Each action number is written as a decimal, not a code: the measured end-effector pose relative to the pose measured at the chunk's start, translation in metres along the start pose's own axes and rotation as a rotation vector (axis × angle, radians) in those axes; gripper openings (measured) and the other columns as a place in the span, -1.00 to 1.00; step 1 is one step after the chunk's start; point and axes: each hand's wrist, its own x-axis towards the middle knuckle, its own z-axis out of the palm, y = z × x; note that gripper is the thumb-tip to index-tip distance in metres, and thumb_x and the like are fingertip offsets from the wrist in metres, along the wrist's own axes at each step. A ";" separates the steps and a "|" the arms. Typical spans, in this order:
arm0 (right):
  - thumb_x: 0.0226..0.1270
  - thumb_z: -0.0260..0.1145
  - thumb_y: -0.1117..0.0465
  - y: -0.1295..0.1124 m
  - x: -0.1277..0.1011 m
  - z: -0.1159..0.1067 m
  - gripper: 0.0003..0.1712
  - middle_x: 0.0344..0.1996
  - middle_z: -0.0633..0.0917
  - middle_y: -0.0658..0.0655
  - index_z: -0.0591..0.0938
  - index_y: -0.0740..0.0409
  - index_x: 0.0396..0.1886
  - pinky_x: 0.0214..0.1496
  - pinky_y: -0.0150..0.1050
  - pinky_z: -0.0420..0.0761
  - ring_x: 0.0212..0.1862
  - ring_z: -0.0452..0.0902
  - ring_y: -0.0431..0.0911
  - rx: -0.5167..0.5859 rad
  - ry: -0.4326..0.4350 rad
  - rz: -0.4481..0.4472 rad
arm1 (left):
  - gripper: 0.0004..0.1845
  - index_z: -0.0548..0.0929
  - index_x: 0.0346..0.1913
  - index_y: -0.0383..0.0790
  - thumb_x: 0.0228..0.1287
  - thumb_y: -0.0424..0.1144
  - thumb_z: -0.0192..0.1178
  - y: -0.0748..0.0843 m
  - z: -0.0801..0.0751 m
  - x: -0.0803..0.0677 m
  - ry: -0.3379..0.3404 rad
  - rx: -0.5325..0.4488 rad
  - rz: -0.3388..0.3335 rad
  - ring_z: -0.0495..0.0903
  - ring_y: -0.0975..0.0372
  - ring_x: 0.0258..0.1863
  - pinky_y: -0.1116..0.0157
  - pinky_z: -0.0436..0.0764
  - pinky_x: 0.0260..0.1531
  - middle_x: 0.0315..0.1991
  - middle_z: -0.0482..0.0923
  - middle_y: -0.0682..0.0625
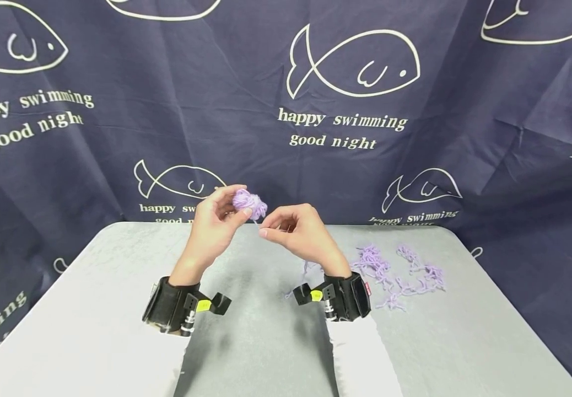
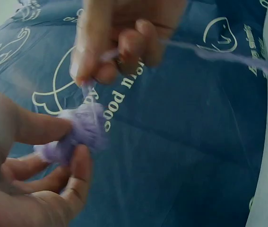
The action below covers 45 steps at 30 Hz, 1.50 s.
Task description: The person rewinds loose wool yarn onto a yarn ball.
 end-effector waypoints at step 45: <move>0.21 0.53 0.28 0.005 0.000 -0.002 -0.93 -0.52 0.71 0.04 0.81 0.15 -0.31 -0.65 -0.39 0.24 -0.69 0.23 -0.22 -0.016 0.073 0.013 | -0.61 0.57 0.12 -0.56 0.20 -0.70 0.23 0.005 -0.003 0.005 0.247 -0.356 0.046 0.66 0.19 -0.18 0.32 0.72 -0.11 -0.08 0.64 -0.19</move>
